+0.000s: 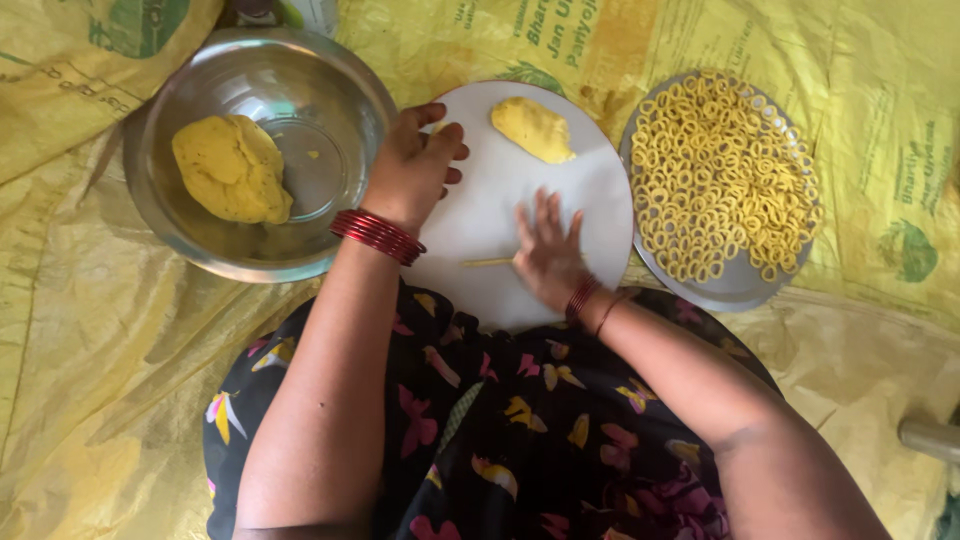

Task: The person rolls small pieces of yellow dough into thin ropes on a white board, then joins the ends to form rings and places them on a metal tray. The process is repeated continuously with dough from a nearby bowl.

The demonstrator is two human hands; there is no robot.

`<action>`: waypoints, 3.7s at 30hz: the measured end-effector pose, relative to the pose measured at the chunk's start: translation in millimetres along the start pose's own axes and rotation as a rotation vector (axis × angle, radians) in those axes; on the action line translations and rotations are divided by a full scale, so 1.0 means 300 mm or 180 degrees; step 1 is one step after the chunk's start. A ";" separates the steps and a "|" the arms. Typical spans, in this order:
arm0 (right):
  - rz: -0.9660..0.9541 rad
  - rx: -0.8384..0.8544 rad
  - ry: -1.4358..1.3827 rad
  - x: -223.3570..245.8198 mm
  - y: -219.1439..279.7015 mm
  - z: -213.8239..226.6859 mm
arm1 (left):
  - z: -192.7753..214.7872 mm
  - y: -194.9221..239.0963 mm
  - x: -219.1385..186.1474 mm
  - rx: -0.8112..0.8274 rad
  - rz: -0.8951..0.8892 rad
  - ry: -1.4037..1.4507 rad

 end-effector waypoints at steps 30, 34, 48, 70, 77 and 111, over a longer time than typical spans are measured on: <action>-0.1821 0.0058 -0.0617 -0.233 -0.065 0.017 | 0.002 0.000 -0.018 -0.0044 -0.0091 0.0052; -0.1673 0.0481 -0.0993 -0.246 0.041 -0.020 | 0.002 0.011 -0.021 -0.0014 -0.0067 -0.0046; -0.1210 0.2140 -0.0965 -0.039 0.284 -0.125 | 0.006 0.014 -0.009 -0.0035 0.0013 -0.0075; -0.1203 0.1965 -0.0599 -0.085 0.283 -0.091 | -0.008 0.018 -0.021 0.0040 -0.0048 -0.0044; -0.1583 0.1719 -0.0715 -0.163 0.267 -0.133 | 0.000 0.024 -0.008 0.0016 -0.0007 -0.0126; -0.1612 0.0764 -0.0407 -0.298 0.049 -0.054 | 0.014 0.025 0.031 -0.0029 0.0025 -0.0314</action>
Point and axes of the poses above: each hand's wrist, its own y-axis away from the middle knuckle, its own z-axis out of the back of the hand, x = y × z, the point moved 10 cm from there along -y, towards the middle knuckle, and after that the axes turned 4 degrees about -z, right-handed, at the moved point
